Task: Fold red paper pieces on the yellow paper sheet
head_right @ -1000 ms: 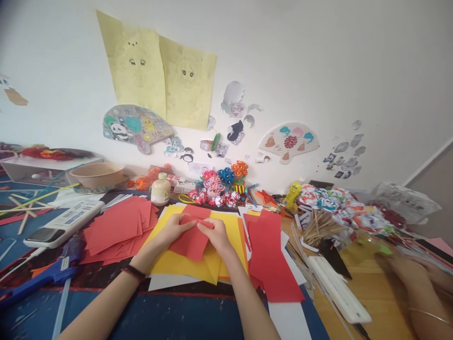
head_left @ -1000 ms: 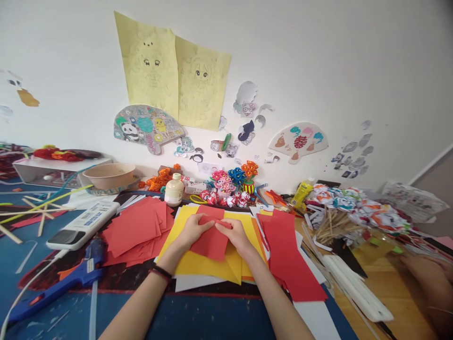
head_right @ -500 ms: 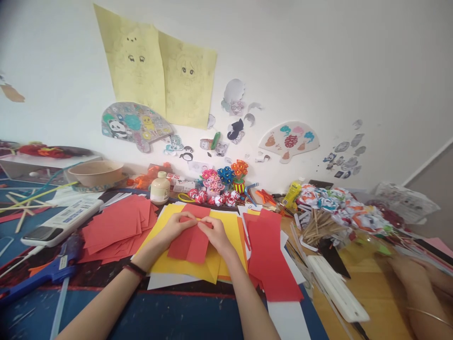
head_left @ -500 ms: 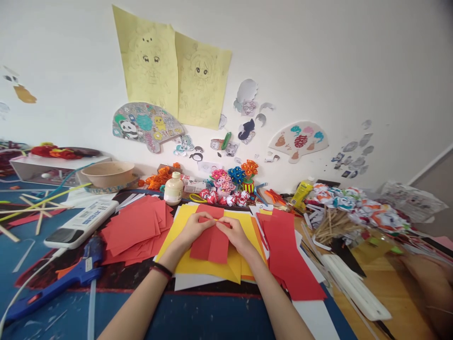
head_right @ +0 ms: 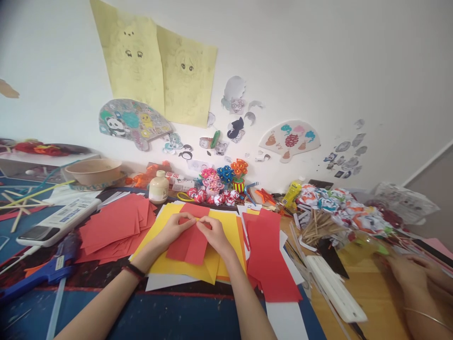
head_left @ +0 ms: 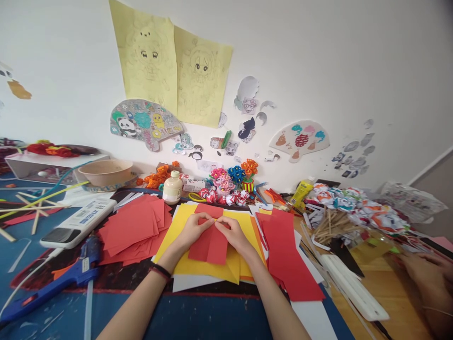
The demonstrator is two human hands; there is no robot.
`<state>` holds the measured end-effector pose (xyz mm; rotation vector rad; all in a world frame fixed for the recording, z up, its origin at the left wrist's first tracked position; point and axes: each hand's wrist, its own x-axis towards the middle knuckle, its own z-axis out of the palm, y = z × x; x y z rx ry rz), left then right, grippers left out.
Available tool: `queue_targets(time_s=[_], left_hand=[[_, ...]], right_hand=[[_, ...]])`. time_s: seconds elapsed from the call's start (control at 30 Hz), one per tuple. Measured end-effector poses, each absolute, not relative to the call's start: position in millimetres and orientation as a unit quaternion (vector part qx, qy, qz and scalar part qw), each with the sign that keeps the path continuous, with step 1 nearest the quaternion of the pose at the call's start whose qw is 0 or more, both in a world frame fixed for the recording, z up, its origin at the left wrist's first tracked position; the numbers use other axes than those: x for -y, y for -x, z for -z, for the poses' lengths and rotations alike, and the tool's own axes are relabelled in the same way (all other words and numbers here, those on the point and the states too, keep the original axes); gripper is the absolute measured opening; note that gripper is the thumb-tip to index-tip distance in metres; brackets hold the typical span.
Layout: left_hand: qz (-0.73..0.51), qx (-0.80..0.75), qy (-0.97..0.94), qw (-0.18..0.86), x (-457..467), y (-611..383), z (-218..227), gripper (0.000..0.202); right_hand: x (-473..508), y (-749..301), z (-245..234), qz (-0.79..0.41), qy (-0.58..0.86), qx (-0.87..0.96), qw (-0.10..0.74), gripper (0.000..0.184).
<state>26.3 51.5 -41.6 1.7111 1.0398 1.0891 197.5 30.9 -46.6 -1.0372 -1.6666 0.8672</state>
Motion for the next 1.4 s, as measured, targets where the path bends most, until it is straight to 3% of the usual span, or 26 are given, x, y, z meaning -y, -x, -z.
queue_targets(time_s=[0.63, 0.97, 1.07, 1.2, 1.4], left_hand=[[-0.468, -0.401, -0.691, 0.379, -48, -31, 38, 0.028], [-0.437, -0.396, -0.592, 0.55, -58, -21, 44, 0.037], [-0.453, -0.421, -0.63, 0.471, -60, -17, 43, 0.033], [-0.445, -0.47, -0.719, 0.253, -58, -16, 37, 0.023], [-0.374, -0.443, -0.812, -0.069, -42, -22, 25, 0.027]], right_hand=[[-31, -196, 47, -0.394, 0.434, 0.634, 0.505, 0.027], [-37, -202, 50, -0.447, 0.458, 0.484, 0.597, 0.029], [-32, -203, 46, -0.547, 0.404, 0.514, 0.522, 0.03], [-26, -201, 45, -0.593, 0.384, 0.551, 0.444, 0.029], [-28, -194, 50, -0.599, 0.391, 0.469, 0.518, 0.03]])
